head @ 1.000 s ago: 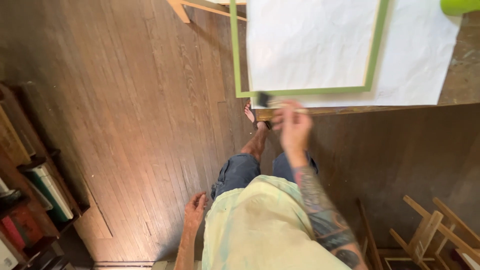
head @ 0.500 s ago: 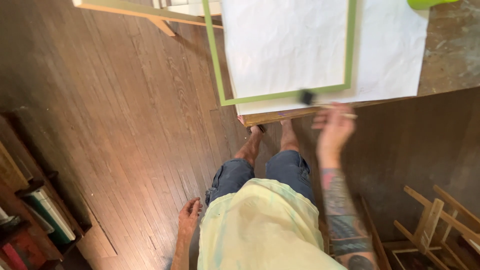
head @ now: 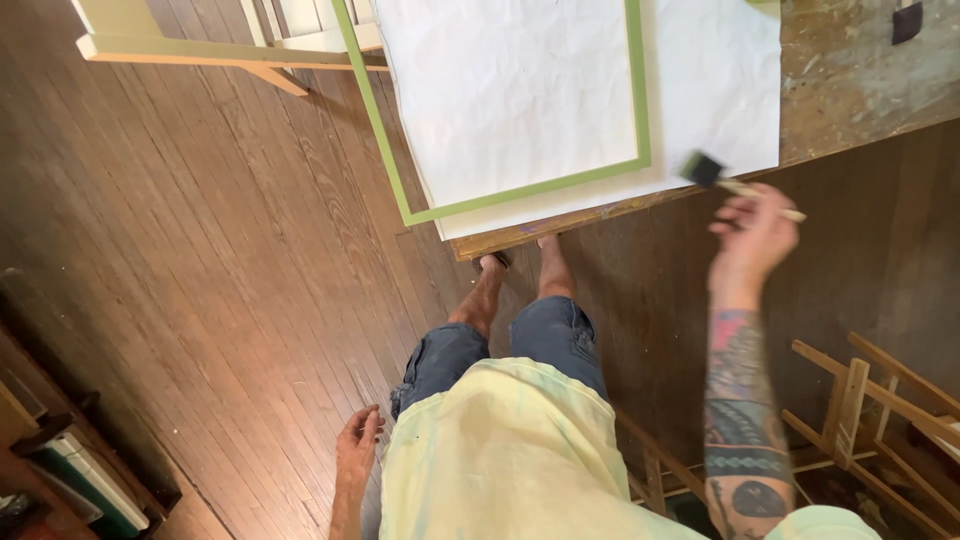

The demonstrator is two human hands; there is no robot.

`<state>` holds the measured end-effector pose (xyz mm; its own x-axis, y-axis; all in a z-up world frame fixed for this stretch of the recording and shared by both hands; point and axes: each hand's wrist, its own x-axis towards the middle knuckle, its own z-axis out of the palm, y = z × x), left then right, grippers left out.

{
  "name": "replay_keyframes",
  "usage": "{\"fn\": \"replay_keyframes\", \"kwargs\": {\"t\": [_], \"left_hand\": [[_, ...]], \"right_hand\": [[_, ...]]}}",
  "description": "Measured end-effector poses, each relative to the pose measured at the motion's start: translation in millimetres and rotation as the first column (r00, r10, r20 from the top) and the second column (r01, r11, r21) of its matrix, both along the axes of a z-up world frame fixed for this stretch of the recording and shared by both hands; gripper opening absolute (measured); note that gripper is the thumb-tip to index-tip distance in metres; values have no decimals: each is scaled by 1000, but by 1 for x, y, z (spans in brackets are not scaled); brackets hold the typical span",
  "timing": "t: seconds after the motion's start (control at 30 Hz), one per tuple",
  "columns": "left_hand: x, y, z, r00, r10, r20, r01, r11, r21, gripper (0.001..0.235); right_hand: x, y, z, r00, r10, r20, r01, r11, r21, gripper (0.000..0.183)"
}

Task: A person is painting a wooden picture frame with green paint using a foam brush on a workbench.

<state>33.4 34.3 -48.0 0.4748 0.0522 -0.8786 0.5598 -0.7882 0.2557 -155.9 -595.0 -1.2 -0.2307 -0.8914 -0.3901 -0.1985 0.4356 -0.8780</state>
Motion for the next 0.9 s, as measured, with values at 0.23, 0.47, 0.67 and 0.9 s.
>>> {"fn": "replay_keyframes", "kwargs": {"t": [0.23,0.47,0.67,0.9], "left_hand": [[17,-24,17,999,-34,-14,34,999,11,38],[18,-27,19,1000,-8,-31,10,998,59,41],[-1,-30,-2,995,88,-55,-84,994,63,43],[-45,-77,-22,982,165,-92,-137,957,255,44]], "right_hand": [[43,52,8,938,347,-10,-346,937,56,20],[47,57,-22,902,416,116,-429,893,136,17],[-7,-41,32,984,-180,10,180,982,50,15],[128,-126,53,955,289,71,-291,957,13,15]]}}
